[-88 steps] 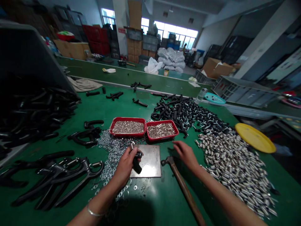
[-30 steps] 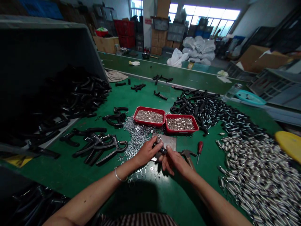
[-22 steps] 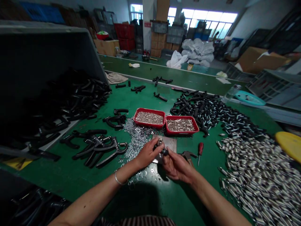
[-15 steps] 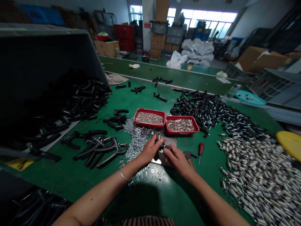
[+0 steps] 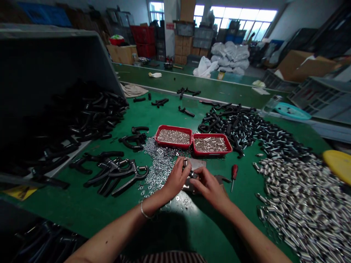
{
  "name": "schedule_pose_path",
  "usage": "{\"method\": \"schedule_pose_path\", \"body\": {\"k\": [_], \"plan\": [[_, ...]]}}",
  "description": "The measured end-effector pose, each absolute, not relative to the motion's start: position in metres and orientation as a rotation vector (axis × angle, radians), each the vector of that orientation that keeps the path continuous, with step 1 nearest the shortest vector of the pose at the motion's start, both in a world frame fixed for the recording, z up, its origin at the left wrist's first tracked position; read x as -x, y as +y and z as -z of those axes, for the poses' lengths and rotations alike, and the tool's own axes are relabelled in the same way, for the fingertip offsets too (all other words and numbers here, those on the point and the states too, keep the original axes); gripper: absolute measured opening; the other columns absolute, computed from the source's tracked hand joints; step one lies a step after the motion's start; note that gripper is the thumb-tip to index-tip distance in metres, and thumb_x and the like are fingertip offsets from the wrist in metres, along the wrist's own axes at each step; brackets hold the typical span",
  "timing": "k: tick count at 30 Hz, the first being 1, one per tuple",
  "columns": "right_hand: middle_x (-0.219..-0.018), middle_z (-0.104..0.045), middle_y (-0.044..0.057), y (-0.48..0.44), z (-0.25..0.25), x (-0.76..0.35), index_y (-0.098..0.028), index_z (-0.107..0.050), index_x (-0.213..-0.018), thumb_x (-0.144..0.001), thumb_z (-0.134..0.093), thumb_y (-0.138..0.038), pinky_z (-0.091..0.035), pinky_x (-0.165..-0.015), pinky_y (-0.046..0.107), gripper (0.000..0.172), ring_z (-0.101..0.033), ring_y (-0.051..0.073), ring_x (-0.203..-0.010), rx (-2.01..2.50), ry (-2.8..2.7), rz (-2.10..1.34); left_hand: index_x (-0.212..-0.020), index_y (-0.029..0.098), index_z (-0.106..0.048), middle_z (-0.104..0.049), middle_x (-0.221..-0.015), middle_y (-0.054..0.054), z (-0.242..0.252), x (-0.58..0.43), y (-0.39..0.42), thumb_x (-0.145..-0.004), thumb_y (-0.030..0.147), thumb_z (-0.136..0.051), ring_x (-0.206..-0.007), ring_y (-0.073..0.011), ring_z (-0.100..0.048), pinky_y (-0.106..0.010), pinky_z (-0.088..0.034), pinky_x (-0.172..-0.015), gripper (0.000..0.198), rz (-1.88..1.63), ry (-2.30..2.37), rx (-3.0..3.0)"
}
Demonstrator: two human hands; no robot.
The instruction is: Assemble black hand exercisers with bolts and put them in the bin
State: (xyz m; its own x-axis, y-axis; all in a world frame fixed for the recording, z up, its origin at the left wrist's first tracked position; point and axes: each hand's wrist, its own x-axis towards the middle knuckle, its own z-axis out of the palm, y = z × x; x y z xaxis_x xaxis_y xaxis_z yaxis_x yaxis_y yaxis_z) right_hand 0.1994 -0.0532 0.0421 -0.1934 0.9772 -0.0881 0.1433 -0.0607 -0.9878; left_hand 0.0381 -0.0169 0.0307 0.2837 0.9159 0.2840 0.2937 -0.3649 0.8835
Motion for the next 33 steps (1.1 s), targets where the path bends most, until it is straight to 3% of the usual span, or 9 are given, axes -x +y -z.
{"method": "schedule_pose_path", "body": {"k": [2, 5, 10, 13, 15, 20, 24, 28, 33], "plan": [[-0.07, -0.057, -0.003, -0.057, -0.042, -0.197, -0.02, -0.055, -0.089, -0.083, -0.065, -0.055, -0.042, -0.049, 0.023, 0.036, -0.053, 0.011, -0.052, 1.316, -1.444, -1.323, -0.099, 0.019, -0.05, -0.053, -0.099, -0.007, -0.029, -0.038, -0.017, -0.1, 0.029, -0.034, -0.098, -0.0197, -0.052, -0.036, -0.043, -0.093, 0.018, -1.103, 1.149, -1.789], [-0.054, -0.048, -0.005, -0.061, -0.038, -0.196, -0.019, -0.054, -0.083, -0.096, -0.032, -0.063, -0.034, -0.038, 0.023, 0.051, -0.039, 0.009, -0.036, 1.239, -1.335, -1.705, -0.098, 0.019, -0.05, -0.052, -0.105, -0.009, -0.027, -0.037, -0.019, -0.097, 0.025, -0.041, -0.102, -0.0202, -0.052, -0.036, -0.043, -0.095, 0.011, -1.068, 1.024, -1.996], [-0.072, -0.058, -0.003, -0.067, -0.03, -0.195, -0.02, -0.055, -0.091, -0.088, -0.059, -0.054, -0.044, -0.051, 0.022, 0.034, -0.05, 0.01, -0.053, 1.216, -1.334, -1.473, -0.101, 0.02, -0.047, -0.051, -0.101, -0.007, -0.027, -0.038, -0.025, -0.1, 0.023, -0.034, -0.101, -0.0192, -0.051, -0.036, -0.043, -0.095, 0.013, -1.154, 1.095, -1.961], [-0.057, -0.049, -0.006, -0.072, -0.032, -0.197, -0.02, -0.055, -0.085, -0.096, -0.035, -0.062, -0.038, -0.041, 0.022, 0.048, -0.037, 0.009, -0.038, 1.142, -1.315, -1.716, -0.099, 0.02, -0.047, -0.05, -0.104, -0.008, -0.029, -0.036, -0.027, -0.098, 0.021, -0.039, -0.102, -0.0194, -0.051, -0.036, -0.043, -0.095, 0.008, -1.116, 0.986, -2.101], [-0.059, -0.054, -0.003, -0.073, -0.037, -0.2, -0.018, -0.057, -0.089, -0.098, -0.025, -0.062, -0.039, -0.041, 0.023, 0.055, -0.04, 0.009, -0.037, 1.139, -1.371, -1.769, -0.1, 0.02, -0.048, -0.05, -0.107, -0.009, -0.031, -0.035, -0.024, -0.096, 0.02, -0.041, -0.103, -0.02, -0.051, -0.036, -0.043, -0.096, 0.008, -1.025, 0.919, -2.18], [-0.092, -0.069, 0.004, -0.074, -0.041, -0.218, -0.022, -0.062, -0.11, -0.095, -0.051, -0.049, -0.048, -0.072, 0.029, 0.033, -0.063, 0.018, -0.078, 1.494, -1.666, -1.041, -0.097, 0.018, -0.054, -0.053, -0.105, -0.009, -0.026, -0.049, 0.006, -0.093, 0.02, -0.044, -0.104, -0.0241, -0.05, -0.041, -0.042, -0.096, 0.011, -0.582, 0.951, -2.393], [-0.077, -0.068, 0.002, -0.095, -0.023, -0.241, -0.021, -0.066, -0.096, -0.099, -0.042, -0.045, -0.049, -0.064, 0.029, 0.034, -0.062, 0.017, -0.065, 1.533, -1.759, -1.12, -0.092, 0.016, -0.06, -0.056, -0.104, -0.01, -0.021, -0.067, 0.038, -0.087, 0.027, -0.058, -0.1, -0.0265, -0.051, -0.042, -0.041, -0.093, 0.012, -0.147, 0.835, -2.629], [-0.093, -0.069, 0.006, -0.138, -0.006, -0.275, -0.022, -0.066, -0.099, -0.099, -0.043, -0.04, -0.052, -0.079, 0.035, 0.028, -0.065, 0.021, -0.086, 1.646, -1.727, -0.833, -0.099, 0.018, -0.063, -0.058, -0.105, -0.011, -0.035, -0.084, 0.073, -0.092, 0.033, -0.053, -0.099, -0.0274, -0.051, -0.04, -0.039, -0.087, 0.02, -0.278, 0.894, -2.753], [-0.112, -0.063, 0.01, -0.174, 0.008, -0.305, -0.026, -0.061, -0.119, -0.095, -0.052, -0.037, -0.049, -0.092, 0.046, 0.029, -0.06, 0.028, -0.103, 1.884, -1.777, -0.369, -0.092, 0.013, -0.07, -0.065, -0.098, -0.016, -0.048, -0.121, 0.127, -0.089, 0.012, -0.049, -0.103, -0.0304, -0.053, -0.043, -0.034, -0.089, 0.021, -0.278, 1.111, -2.856]]}}
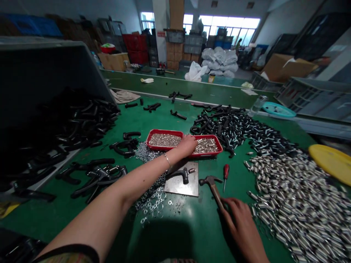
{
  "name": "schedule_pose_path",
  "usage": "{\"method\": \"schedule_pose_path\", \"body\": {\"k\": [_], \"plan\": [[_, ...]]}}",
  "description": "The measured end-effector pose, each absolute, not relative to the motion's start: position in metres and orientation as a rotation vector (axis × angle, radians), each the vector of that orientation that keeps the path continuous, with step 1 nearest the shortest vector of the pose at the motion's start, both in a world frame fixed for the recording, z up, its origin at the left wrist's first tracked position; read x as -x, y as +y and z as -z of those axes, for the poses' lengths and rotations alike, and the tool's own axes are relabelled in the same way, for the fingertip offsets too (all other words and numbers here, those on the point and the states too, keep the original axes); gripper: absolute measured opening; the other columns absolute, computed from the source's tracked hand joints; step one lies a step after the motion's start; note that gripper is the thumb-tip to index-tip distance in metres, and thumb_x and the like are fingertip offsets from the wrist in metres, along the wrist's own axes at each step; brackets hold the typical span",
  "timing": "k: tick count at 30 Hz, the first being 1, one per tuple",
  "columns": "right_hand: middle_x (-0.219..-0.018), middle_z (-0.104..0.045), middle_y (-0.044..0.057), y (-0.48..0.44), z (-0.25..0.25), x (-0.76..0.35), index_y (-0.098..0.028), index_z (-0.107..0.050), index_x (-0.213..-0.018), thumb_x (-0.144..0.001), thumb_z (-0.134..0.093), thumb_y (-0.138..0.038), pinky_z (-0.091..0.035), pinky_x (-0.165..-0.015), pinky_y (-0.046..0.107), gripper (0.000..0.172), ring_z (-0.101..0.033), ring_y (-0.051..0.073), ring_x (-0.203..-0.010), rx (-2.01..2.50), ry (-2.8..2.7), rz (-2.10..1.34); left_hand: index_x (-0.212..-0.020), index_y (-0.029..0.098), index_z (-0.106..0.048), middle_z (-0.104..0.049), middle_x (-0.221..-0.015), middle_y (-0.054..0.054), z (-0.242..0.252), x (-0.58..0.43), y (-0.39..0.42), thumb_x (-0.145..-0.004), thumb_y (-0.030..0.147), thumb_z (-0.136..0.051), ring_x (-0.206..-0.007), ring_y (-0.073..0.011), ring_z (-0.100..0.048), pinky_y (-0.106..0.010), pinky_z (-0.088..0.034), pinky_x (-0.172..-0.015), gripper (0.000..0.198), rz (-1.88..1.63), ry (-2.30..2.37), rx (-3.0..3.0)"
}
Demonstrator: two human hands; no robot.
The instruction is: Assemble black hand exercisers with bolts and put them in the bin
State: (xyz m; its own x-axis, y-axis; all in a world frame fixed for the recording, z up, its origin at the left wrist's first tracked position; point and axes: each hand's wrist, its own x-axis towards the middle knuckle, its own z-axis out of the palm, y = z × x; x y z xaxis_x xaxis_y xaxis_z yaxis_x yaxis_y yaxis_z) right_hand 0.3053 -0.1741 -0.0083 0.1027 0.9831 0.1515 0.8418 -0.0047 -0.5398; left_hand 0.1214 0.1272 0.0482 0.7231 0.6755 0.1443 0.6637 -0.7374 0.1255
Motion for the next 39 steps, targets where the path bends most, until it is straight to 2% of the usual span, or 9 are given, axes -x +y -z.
{"method": "schedule_pose_path", "body": {"k": [4, 15, 20, 23, 26, 30, 32, 36, 39], "plan": [[-0.108, -0.062, 0.01, -0.177, 0.019, -0.305, -0.028, -0.051, -0.135, -0.095, -0.05, -0.033, -0.052, -0.086, 0.044, 0.04, -0.061, 0.027, -0.097, 1.938, -1.872, -0.32, -0.081, 0.01, -0.072, -0.07, -0.087, -0.019, -0.039, -0.138, 0.146, -0.082, 0.004, -0.054, -0.096, -0.03, -0.06, -0.044, -0.032, -0.09, 0.019, -0.197, 1.113, -2.837], [-0.109, -0.058, 0.012, -0.118, 0.011, -0.274, -0.018, -0.051, -0.128, -0.097, -0.043, -0.034, -0.051, -0.075, 0.037, 0.035, -0.063, 0.027, -0.094, 2.17, -1.814, -0.295, -0.097, 0.016, -0.067, -0.068, -0.102, -0.011, -0.046, -0.129, 0.132, -0.093, 0.024, -0.05, -0.099, -0.0252, -0.061, -0.038, -0.039, -0.088, 0.019, -0.488, 1.273, -2.639], [-0.121, -0.057, 0.012, -0.11, -0.016, -0.274, -0.021, -0.053, -0.125, -0.096, -0.044, -0.042, -0.046, -0.09, 0.04, 0.037, -0.058, 0.027, -0.111, 1.938, -1.563, -0.537, -0.09, 0.018, -0.063, -0.066, -0.094, -0.004, -0.066, -0.101, 0.072, -0.094, 0.027, -0.051, -0.089, -0.0175, -0.059, -0.029, -0.043, -0.081, 0.016, -0.67, 0.862, -2.367], [-0.103, -0.065, 0.007, -0.106, -0.032, -0.265, -0.022, -0.055, -0.119, -0.094, -0.05, -0.046, -0.05, -0.078, 0.034, 0.035, -0.064, 0.021, -0.088, 1.631, -1.321, -1.007, -0.091, 0.019, -0.064, -0.066, -0.088, -0.001, -0.064, -0.074, 0.014, -0.093, 0.028, -0.052, -0.082, -0.0159, -0.059, -0.027, -0.042, -0.078, 0.015, -0.527, 0.695, -2.265], [-0.074, -0.062, 0.0, -0.101, -0.035, -0.243, -0.02, -0.059, -0.093, -0.089, -0.061, -0.046, -0.047, -0.064, 0.028, 0.026, -0.059, 0.014, -0.059, 1.377, -1.127, -1.351, -0.092, 0.02, -0.067, -0.068, -0.087, -0.001, -0.052, -0.056, -0.03, -0.093, 0.029, -0.053, -0.083, -0.0162, -0.06, -0.027, -0.042, -0.079, 0.016, -0.531, 0.788, -2.125], [-0.069, -0.059, -0.002, -0.097, -0.024, -0.22, -0.019, -0.058, -0.086, -0.088, -0.061, -0.046, -0.047, -0.061, 0.028, 0.027, -0.057, 0.013, -0.055, 1.287, -1.016, -1.448, -0.088, 0.018, -0.067, -0.068, -0.087, -0.002, -0.038, -0.047, -0.048, -0.091, 0.03, -0.057, -0.083, -0.0162, -0.062, -0.026, -0.045, -0.077, 0.016, -0.704, 0.928, -1.769], [-0.078, -0.064, 0.003, -0.096, -0.019, -0.22, -0.02, -0.059, -0.092, -0.09, -0.057, -0.048, -0.049, -0.065, 0.032, 0.028, -0.06, 0.017, -0.062, 1.405, -1.111, -1.294, -0.09, 0.017, -0.066, -0.067, -0.084, -0.002, -0.035, -0.044, -0.039, -0.091, 0.03, -0.057, -0.08, -0.0159, -0.062, -0.025, -0.046, -0.074, 0.016, -0.775, 0.972, -1.627], [-0.114, -0.061, 0.014, -0.101, -0.008, -0.245, -0.021, -0.06, -0.114, -0.087, -0.057, -0.042, -0.046, -0.091, 0.045, 0.035, -0.058, 0.031, -0.105, 1.843, -1.602, -0.51, -0.082, 0.017, -0.064, -0.064, -0.087, -0.003, -0.032, -0.038, 0.004, -0.086, 0.024, -0.059, -0.087, -0.0183, -0.06, -0.029, -0.045, -0.081, 0.01, -0.867, 1.145, -1.803], [-0.12, -0.055, 0.017, -0.108, 0.002, -0.268, -0.018, -0.053, -0.13, -0.089, -0.05, -0.037, -0.047, -0.092, 0.045, 0.045, -0.058, 0.032, -0.107, 2.066, -1.739, -0.355, -0.075, 0.016, -0.062, -0.062, -0.085, -0.004, -0.025, -0.039, 0.033, -0.081, 0.016, -0.06, -0.088, -0.0193, -0.059, -0.031, -0.044, -0.084, 0.006, -0.767, 1.225, -2.013]]}}
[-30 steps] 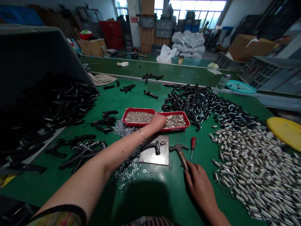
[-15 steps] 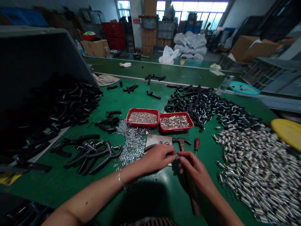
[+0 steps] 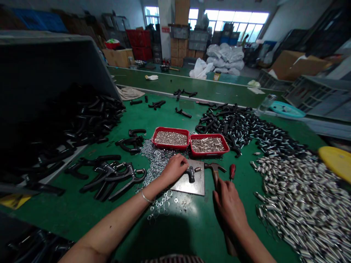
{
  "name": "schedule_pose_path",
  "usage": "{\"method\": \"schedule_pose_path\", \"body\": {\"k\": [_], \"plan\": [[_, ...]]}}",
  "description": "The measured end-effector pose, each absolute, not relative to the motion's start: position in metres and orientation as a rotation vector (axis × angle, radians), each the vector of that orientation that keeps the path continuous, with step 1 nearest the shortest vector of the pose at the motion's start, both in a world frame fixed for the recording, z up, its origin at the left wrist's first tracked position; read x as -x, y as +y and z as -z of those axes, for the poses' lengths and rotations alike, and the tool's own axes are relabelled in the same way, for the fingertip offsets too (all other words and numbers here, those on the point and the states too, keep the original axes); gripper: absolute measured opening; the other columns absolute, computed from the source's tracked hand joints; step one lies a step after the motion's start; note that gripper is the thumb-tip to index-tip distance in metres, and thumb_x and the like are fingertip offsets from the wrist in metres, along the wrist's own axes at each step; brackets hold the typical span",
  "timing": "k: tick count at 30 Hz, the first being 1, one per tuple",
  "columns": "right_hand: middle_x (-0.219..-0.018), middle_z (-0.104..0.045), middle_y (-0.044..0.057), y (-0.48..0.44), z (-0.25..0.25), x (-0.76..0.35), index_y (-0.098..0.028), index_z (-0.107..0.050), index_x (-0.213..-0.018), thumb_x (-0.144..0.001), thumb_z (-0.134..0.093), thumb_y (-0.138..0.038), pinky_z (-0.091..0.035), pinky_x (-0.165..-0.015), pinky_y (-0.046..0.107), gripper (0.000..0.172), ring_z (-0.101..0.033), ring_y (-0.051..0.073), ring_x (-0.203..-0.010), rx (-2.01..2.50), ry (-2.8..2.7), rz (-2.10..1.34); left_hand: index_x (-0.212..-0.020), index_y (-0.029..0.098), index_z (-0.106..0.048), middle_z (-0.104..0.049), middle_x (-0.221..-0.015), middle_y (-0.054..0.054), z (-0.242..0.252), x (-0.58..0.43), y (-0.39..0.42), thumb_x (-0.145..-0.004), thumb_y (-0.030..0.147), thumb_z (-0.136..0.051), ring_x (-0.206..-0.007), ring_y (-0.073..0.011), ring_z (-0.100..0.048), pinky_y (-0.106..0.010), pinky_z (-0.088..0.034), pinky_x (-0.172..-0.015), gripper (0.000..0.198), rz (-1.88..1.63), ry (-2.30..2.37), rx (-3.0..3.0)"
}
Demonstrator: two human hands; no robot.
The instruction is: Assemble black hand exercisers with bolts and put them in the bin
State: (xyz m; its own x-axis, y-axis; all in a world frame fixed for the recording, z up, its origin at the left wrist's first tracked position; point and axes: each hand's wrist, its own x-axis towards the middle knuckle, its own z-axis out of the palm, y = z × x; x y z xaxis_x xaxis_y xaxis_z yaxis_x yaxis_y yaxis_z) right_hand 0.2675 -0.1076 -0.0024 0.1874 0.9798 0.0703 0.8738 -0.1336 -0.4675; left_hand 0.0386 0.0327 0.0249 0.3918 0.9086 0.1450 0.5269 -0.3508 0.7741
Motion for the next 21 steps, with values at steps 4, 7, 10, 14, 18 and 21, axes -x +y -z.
{"method": "schedule_pose_path", "body": {"k": [4, 7, 10, 14, 18, 21], "plan": [[-0.115, -0.06, 0.015, -0.112, 0.011, -0.287, -0.015, -0.053, -0.125, -0.086, -0.053, -0.04, -0.047, -0.092, 0.039, 0.047, -0.063, 0.028, -0.102, 2.095, -1.618, -0.662, -0.075, 0.017, -0.062, -0.062, -0.084, -0.004, -0.013, -0.048, 0.042, -0.081, 0.015, -0.058, -0.085, -0.0187, -0.059, -0.03, -0.045, -0.081, 0.007, -0.649, 1.266, -2.08], [-0.09, -0.066, 0.008, -0.111, 0.006, -0.293, -0.016, -0.057, -0.114, -0.083, -0.056, -0.047, -0.051, -0.074, 0.035, 0.044, -0.065, 0.023, -0.078, 2.066, -1.447, -1.012, -0.076, 0.017, -0.062, -0.063, -0.086, -0.004, -0.007, -0.055, 0.041, -0.082, 0.016, -0.058, -0.086, -0.0194, -0.059, -0.031, -0.044, -0.081, 0.008, -0.591, 1.304, -2.123], [-0.072, -0.061, 0.001, -0.109, -0.004, -0.298, -0.018, -0.06, -0.103, -0.085, -0.054, -0.057, -0.048, -0.056, 0.028, 0.044, -0.059, 0.017, -0.061, 1.872, -1.229, -1.441, -0.08, 0.017, -0.063, -0.063, -0.087, -0.006, -0.009, -0.057, 0.042, -0.084, 0.018, -0.056, -0.088, -0.021, -0.058, -0.033, -0.043, -0.082, 0.008, -0.52, 1.323, -2.255], [-0.077, -0.06, 0.0, -0.108, -0.02, -0.301, -0.019, -0.054, -0.109, -0.087, -0.054, -0.058, -0.051, -0.057, 0.028, 0.046, -0.06, 0.015, -0.062, 1.633, -1.155, -1.516, -0.087, 0.016, -0.063, -0.062, -0.095, -0.009, -0.022, -0.054, 0.044, -0.092, 0.022, -0.048, -0.095, -0.0242, -0.055, -0.04, -0.039, -0.089, 0.017, -0.401, 0.995, -2.693], [-0.087, -0.064, 0.002, -0.109, -0.044, -0.296, -0.022, -0.05, -0.114, -0.093, -0.046, -0.056, -0.05, -0.057, 0.029, 0.041, -0.061, 0.016, -0.065, 1.724, -1.428, -1.38, -0.111, 0.015, -0.059, -0.059, -0.111, -0.012, -0.025, -0.042, 0.034, -0.087, 0.045, -0.061, -0.107, -0.0297, -0.051, -0.046, -0.036, -0.096, 0.038, -0.402, 0.997, -2.681], [-0.08, -0.063, 0.002, -0.107, -0.06, -0.284, -0.022, -0.055, -0.107, -0.097, -0.04, -0.052, -0.047, -0.066, 0.029, 0.036, -0.06, 0.018, -0.07, 1.759, -1.683, -1.108, -0.137, 0.014, -0.042, -0.054, -0.127, -0.015, -0.014, -0.034, 0.022, -0.074, 0.052, -0.074, -0.117, -0.0334, -0.047, -0.048, -0.035, -0.1, 0.08, -0.45, 1.1, -2.507]]}}
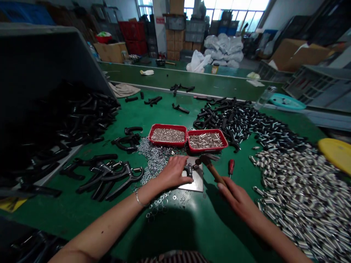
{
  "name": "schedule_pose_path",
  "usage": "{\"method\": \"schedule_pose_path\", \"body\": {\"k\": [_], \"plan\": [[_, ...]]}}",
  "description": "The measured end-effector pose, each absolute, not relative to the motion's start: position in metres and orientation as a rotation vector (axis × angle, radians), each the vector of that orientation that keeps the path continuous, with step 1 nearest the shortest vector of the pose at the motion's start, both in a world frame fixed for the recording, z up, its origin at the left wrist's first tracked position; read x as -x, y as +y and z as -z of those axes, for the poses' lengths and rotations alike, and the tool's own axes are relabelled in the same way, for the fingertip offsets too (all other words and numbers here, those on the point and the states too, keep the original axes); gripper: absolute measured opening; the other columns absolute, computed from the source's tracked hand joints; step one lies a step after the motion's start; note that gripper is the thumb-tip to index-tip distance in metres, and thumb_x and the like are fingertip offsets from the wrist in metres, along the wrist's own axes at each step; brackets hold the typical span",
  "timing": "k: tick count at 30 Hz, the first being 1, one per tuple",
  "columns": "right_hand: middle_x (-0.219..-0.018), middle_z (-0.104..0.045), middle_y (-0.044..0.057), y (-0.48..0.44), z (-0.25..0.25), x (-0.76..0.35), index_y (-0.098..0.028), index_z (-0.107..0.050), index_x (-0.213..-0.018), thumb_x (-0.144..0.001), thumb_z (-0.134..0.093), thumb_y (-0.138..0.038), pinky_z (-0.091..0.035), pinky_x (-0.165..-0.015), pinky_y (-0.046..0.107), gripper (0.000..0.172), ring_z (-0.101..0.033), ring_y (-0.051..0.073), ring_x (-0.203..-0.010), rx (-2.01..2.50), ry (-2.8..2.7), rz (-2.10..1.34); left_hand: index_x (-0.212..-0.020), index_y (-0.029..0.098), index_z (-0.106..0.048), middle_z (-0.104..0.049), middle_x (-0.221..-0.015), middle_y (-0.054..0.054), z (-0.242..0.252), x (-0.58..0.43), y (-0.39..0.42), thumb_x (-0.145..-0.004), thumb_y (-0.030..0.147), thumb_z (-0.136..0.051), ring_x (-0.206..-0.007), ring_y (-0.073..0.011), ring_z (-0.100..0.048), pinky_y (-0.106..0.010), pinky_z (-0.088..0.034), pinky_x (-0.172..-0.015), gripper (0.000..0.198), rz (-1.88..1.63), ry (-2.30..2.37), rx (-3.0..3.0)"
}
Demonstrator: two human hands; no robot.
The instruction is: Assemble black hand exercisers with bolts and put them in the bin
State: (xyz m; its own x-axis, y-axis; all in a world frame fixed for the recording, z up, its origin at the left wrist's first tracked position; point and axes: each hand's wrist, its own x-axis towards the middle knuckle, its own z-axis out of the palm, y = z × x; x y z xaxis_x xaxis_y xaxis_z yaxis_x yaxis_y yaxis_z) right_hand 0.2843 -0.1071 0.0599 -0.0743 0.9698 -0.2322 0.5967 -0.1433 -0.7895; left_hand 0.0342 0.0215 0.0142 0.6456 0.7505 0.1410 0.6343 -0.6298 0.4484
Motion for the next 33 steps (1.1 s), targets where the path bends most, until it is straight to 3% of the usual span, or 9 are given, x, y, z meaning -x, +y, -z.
{"method": "schedule_pose_path", "body": {"k": [4, 7, 9, 12, 15, 20, 24, 29, 33], "plan": [[-0.071, -0.059, 0.001, -0.097, -0.058, -0.267, -0.023, -0.056, -0.101, -0.097, -0.038, -0.051, -0.042, -0.063, 0.029, 0.033, -0.057, 0.019, -0.063, 1.811, -1.781, -0.911, -0.144, 0.014, -0.034, -0.051, -0.133, -0.017, -0.001, -0.032, 0.014, -0.074, 0.043, -0.075, -0.123, -0.0353, -0.046, -0.05, -0.033, -0.105, 0.085, -0.475, 1.08, -2.411], [-0.065, -0.058, 0.0, -0.088, -0.04, -0.266, -0.023, -0.058, -0.089, -0.094, -0.04, -0.055, -0.041, -0.059, 0.03, 0.037, -0.055, 0.019, -0.057, 1.838, -1.724, -1.066, -0.143, 0.015, -0.037, -0.051, -0.134, -0.018, 0.0, -0.033, 0.015, -0.074, 0.038, -0.075, -0.125, -0.0366, -0.045, -0.052, -0.032, -0.106, 0.082, -0.509, 1.06, -2.353], [-0.066, -0.059, 0.0, -0.084, -0.028, -0.273, -0.022, -0.06, -0.096, -0.095, -0.035, -0.058, -0.044, -0.058, 0.031, 0.044, -0.055, 0.019, -0.055, 1.835, -1.597, -1.152, -0.14, 0.016, -0.041, -0.052, -0.132, -0.018, -0.001, -0.032, 0.013, -0.072, 0.036, -0.077, -0.125, -0.0374, -0.045, -0.055, -0.03, -0.107, 0.08, -0.543, 1.063, -2.283], [-0.089, -0.067, 0.008, -0.08, -0.02, -0.282, -0.02, -0.061, -0.11, -0.091, -0.043, -0.056, -0.049, -0.076, 0.04, 0.044, -0.062, 0.026, -0.079, 1.862, -1.614, -0.765, -0.135, 0.017, -0.046, -0.055, -0.126, -0.015, -0.005, -0.031, 0.001, -0.074, 0.037, -0.076, -0.124, -0.0347, -0.047, -0.055, -0.03, -0.109, 0.07, -0.684, 1.085, -2.01], [-0.109, -0.065, 0.013, -0.077, -0.027, -0.274, -0.02, -0.063, -0.107, -0.091, -0.049, -0.046, -0.041, -0.096, 0.045, 0.034, -0.057, 0.03, -0.103, 1.796, -1.698, -0.362, -0.133, 0.02, -0.044, -0.056, -0.12, -0.012, -0.011, -0.032, -0.014, -0.082, 0.043, -0.068, -0.112, -0.0271, -0.057, -0.048, -0.045, -0.098, 0.061, -0.856, 1.01, -1.444], [-0.085, -0.068, 0.006, -0.071, -0.048, -0.219, -0.022, -0.057, -0.095, -0.1, -0.035, -0.043, -0.046, -0.073, 0.031, 0.03, -0.064, 0.022, -0.079, 1.642, -1.795, -0.761, -0.124, 0.019, -0.049, -0.056, -0.122, -0.011, -0.018, -0.028, -0.028, -0.08, 0.043, -0.073, -0.1, -0.0191, -0.062, -0.03, -0.053, -0.079, 0.056, -1.026, 0.822, -0.846], [-0.088, -0.069, 0.007, -0.067, -0.052, -0.184, -0.022, -0.054, -0.104, -0.099, -0.041, -0.046, -0.044, -0.067, 0.03, 0.028, -0.067, 0.023, -0.078, 1.644, -1.972, -0.627, -0.115, 0.017, -0.054, -0.064, -0.102, -0.006, -0.015, -0.02, -0.032, -0.086, 0.052, -0.064, -0.081, -0.014, -0.062, -0.026, -0.05, -0.071, 0.046, -1.097, 0.854, -0.787], [-0.092, -0.067, 0.009, -0.072, -0.047, -0.167, -0.022, -0.054, -0.097, -0.097, -0.043, -0.044, -0.043, -0.067, 0.031, 0.025, -0.065, 0.024, -0.081, 1.604, -1.969, -0.536, -0.115, 0.017, -0.056, -0.065, -0.11, -0.007, -0.012, -0.019, -0.043, -0.081, 0.047, -0.071, -0.101, -0.0183, -0.062, -0.03, -0.048, -0.088, 0.047, -1.205, 0.879, -0.834], [-0.071, -0.059, 0.0, -0.079, -0.039, -0.162, -0.023, -0.049, -0.086, -0.094, -0.044, -0.053, -0.045, -0.054, 0.027, 0.032, -0.056, 0.016, -0.059, 1.425, -1.519, -1.083, -0.114, 0.019, -0.056, -0.065, -0.109, -0.006, -0.011, -0.018, -0.053, -0.082, 0.048, -0.068, -0.1, -0.0182, -0.062, -0.03, -0.047, -0.089, 0.045, -1.24, 0.884, -0.892]]}}
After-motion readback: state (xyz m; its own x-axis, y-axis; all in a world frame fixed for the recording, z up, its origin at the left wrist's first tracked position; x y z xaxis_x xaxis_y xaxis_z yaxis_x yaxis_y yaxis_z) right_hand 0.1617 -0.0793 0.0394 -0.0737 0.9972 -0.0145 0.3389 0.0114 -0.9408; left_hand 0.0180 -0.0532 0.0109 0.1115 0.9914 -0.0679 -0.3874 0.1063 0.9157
